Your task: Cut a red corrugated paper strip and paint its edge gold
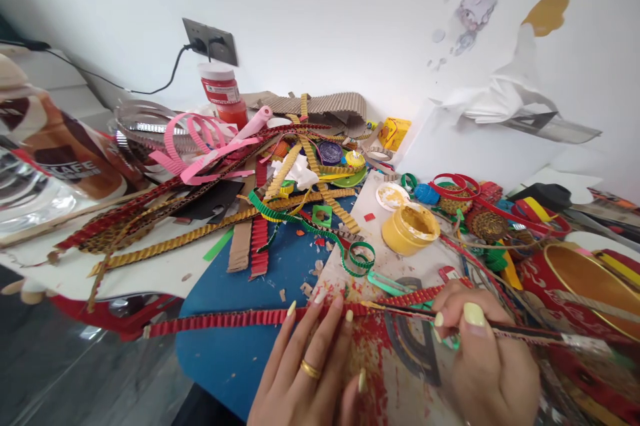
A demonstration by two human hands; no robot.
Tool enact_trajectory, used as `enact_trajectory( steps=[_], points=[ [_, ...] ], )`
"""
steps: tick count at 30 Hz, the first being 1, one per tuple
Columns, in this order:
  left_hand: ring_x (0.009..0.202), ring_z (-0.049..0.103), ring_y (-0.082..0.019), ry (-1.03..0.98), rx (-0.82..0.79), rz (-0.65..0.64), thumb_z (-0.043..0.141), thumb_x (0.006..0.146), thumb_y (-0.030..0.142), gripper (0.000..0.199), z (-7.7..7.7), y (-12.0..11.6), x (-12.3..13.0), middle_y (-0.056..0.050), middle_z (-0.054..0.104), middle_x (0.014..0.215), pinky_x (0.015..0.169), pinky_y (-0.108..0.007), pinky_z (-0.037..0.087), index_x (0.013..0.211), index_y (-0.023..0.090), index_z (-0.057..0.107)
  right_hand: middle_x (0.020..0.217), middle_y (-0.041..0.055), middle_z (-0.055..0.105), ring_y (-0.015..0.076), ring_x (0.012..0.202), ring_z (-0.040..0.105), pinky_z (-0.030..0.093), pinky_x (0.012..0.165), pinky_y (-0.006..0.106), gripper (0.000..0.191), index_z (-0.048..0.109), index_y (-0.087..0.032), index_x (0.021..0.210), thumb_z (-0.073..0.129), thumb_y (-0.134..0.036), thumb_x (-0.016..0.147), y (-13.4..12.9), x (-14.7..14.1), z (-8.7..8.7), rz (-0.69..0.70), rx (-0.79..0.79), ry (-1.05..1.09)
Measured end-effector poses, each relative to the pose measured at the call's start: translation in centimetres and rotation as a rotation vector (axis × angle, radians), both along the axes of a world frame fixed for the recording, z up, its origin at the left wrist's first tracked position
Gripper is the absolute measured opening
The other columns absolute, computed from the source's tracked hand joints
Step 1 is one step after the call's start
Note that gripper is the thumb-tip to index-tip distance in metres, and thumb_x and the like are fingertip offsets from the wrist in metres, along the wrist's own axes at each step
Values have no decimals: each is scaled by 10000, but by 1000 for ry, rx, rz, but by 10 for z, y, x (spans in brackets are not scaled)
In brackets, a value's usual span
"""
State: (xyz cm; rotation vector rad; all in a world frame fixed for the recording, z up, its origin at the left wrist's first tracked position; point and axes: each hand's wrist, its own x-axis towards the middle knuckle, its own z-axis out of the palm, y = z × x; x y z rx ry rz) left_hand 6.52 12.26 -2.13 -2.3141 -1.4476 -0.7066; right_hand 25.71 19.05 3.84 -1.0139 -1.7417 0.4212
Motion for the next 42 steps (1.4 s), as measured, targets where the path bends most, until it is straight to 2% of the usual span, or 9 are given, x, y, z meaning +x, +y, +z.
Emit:
enact_trajectory(
  steps=[10,28,37,42],
  points=[
    [1248,525,-210,8,-15,26,540,841,194,463,4,0,2,-45,548,1381,1197,-386,159,1302,164,546,614,-29,480,122,523,484,381,473,258,282,497,-226,738,352,-222,980,0,0,-1,7,11,18],
    [1342,399,-210,-81,-75,27,530,836,141,484,8,-3,7,-59,484,1437,1188,-364,160,1319,145,528,598,-31,463,123,542,447,367,472,253,288,505,-223,733,363,-240,983,-3,-2,0,-14,23,69],
    [1280,471,-166,-220,-56,36,492,892,179,357,13,-1,11,-29,588,1340,1178,-298,180,1226,166,617,617,-27,467,124,567,454,361,477,251,294,496,-222,736,350,-228,991,-4,0,-1,22,27,54],
    [1343,398,-179,-177,-102,28,508,886,173,419,9,-5,8,-30,510,1420,1189,-328,155,1303,173,549,627,-23,470,137,577,471,374,511,275,279,499,-226,748,355,-229,987,-3,-1,-2,40,7,34]
  ],
)
